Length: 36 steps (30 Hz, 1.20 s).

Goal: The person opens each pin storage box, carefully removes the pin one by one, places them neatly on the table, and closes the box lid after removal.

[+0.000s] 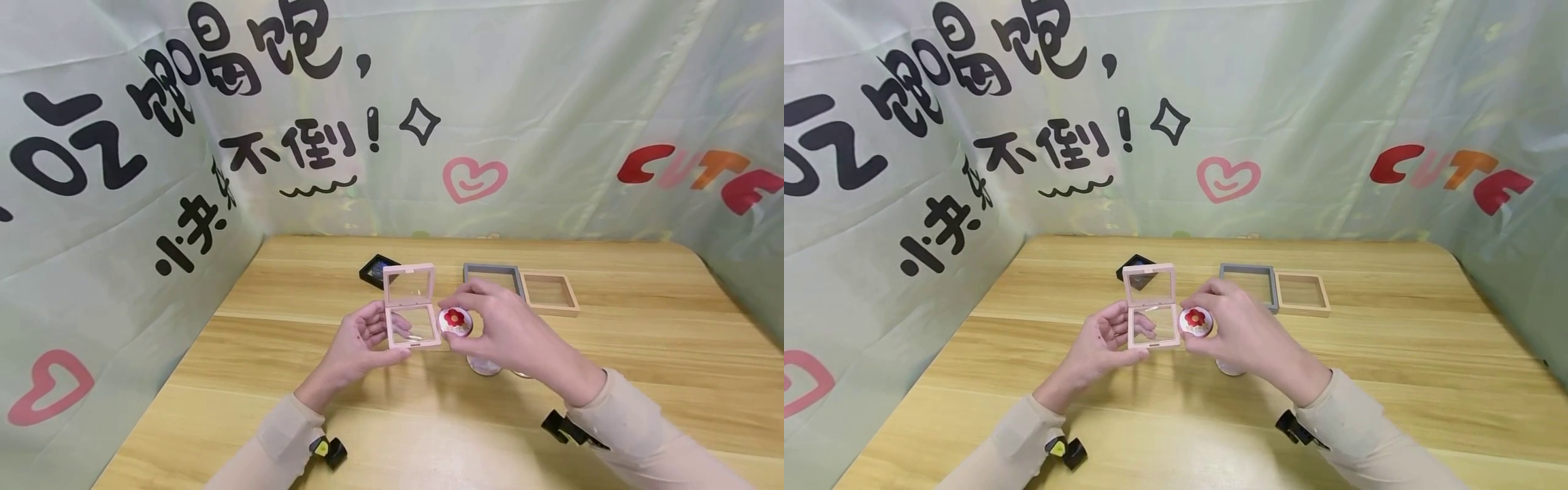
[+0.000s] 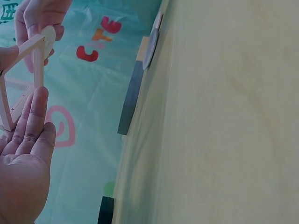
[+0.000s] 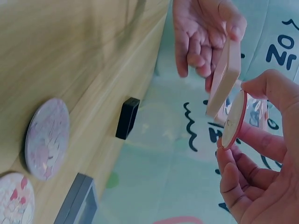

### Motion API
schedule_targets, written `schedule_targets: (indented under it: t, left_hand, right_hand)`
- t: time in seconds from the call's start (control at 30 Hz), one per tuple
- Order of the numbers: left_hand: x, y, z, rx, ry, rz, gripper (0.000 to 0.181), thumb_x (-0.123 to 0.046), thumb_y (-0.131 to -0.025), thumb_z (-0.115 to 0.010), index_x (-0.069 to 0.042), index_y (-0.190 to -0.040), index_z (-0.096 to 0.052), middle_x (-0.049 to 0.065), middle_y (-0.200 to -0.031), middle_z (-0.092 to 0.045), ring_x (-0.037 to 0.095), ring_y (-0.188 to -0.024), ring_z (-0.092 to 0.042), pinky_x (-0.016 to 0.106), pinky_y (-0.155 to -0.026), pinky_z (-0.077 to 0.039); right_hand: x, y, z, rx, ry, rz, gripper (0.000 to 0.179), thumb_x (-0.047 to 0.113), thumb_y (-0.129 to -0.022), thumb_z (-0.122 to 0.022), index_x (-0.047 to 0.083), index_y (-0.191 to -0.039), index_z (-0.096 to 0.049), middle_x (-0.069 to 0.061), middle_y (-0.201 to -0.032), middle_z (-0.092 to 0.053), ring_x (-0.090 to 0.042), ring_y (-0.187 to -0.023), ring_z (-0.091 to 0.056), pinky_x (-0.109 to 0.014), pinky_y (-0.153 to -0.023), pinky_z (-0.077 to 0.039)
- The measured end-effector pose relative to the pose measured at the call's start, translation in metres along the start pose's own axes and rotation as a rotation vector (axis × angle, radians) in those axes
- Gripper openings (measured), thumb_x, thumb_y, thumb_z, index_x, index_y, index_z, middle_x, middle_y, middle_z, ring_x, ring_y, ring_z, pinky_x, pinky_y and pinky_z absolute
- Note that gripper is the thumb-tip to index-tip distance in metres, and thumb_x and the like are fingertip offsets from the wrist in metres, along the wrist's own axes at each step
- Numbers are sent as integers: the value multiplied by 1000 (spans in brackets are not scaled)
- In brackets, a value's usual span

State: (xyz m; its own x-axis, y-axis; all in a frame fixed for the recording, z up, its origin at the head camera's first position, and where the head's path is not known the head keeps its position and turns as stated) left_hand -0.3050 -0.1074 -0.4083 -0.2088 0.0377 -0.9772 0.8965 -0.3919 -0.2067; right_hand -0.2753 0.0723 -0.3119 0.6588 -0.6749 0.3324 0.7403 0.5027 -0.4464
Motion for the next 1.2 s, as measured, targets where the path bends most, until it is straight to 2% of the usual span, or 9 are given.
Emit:
schedule_targets:
  t: [0.23, 0.4, 0.57, 0.73, 0.93, 1.03, 1.2]
  left_hand:
    - [1, 0, 5, -18, 11, 16, 71, 8, -79, -83, 10, -144, -54, 26, -123, -70, 12, -104, -73, 34, -108, -59]
    - [1, 0, 7, -20, 17, 18, 71, 9, -79, -83, 11, -143, -53, 24, -122, -71, 11, -104, -73, 32, -107, -59]
    - [-1, 0, 9, -33, 27, 8, 71, 9, -79, -82, 13, -143, -52, 16, -118, -72, 12, -104, -73, 33, -106, -60]
    - [-2, -1, 10, -46, 52, -4, 71, 12, -79, -81, 14, -144, -51, 6, -114, -72, 12, -103, -73, 38, -105, -61]
    - [-4, -1, 10, -56, 56, -3, 69, 11, -80, -81, 13, -143, -52, 4, -114, -72, 12, -103, -73, 43, -107, -60]
    - [-3, -1, 11, -60, 54, -1, 69, 10, -80, -80, 14, -143, -52, 5, -114, -72, 12, -103, -73, 42, -107, -60]
    - [0, -1, 12, -61, 53, 13, 70, 11, -80, -80, 16, -143, -50, 8, -115, -72, 12, -103, -73, 33, -103, -62]
  right_hand:
    - [-14, 0, 1, -11, 4, -12, 28, 18, -81, -84, 15, -109, -82, 6, -99, -68, -8, -81, -59, -26, -68, -50]
    - [-24, -1, -4, 18, 2, -44, 31, 17, -82, -83, 14, -113, -82, 3, -103, -70, -9, -84, -61, -28, -70, -52]
    - [-34, -1, -12, 65, -9, -98, 33, 19, -85, -82, 12, -117, -81, 0, -107, -71, -12, -85, -63, -31, -71, -52]
    - [-39, -1, -26, 101, -7, -107, 32, 21, -85, -83, 12, -115, -81, -1, -104, -71, -14, -81, -64, -31, -69, -52]
    - [-40, 2, -50, 164, 27, -87, 32, 24, -85, -82, 11, -114, -81, -4, -107, -74, -16, -85, -69, -33, -70, -58]
    - [-42, 3, -61, 195, 23, -94, 31, 25, -85, -83, 11, -112, -81, -2, -104, -73, -11, -82, -64, -30, -71, -56]
    - [-46, 6, -75, 233, 22, -103, 32, 27, -85, -83, 9, -111, -81, 1, -95, -67, -6, -73, -52, -22, -61, -46]
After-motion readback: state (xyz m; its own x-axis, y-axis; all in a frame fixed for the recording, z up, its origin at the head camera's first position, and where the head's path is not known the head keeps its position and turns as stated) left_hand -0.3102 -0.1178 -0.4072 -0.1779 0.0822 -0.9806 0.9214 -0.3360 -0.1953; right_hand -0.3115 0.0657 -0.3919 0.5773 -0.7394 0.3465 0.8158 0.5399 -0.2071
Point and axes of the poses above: each hand's wrist, its own y-axis away from the middle knuckle, its own z-axis out of the back of the hand, x = y × z, the point moved 10 cm from there along -y, towards the middle knuckle
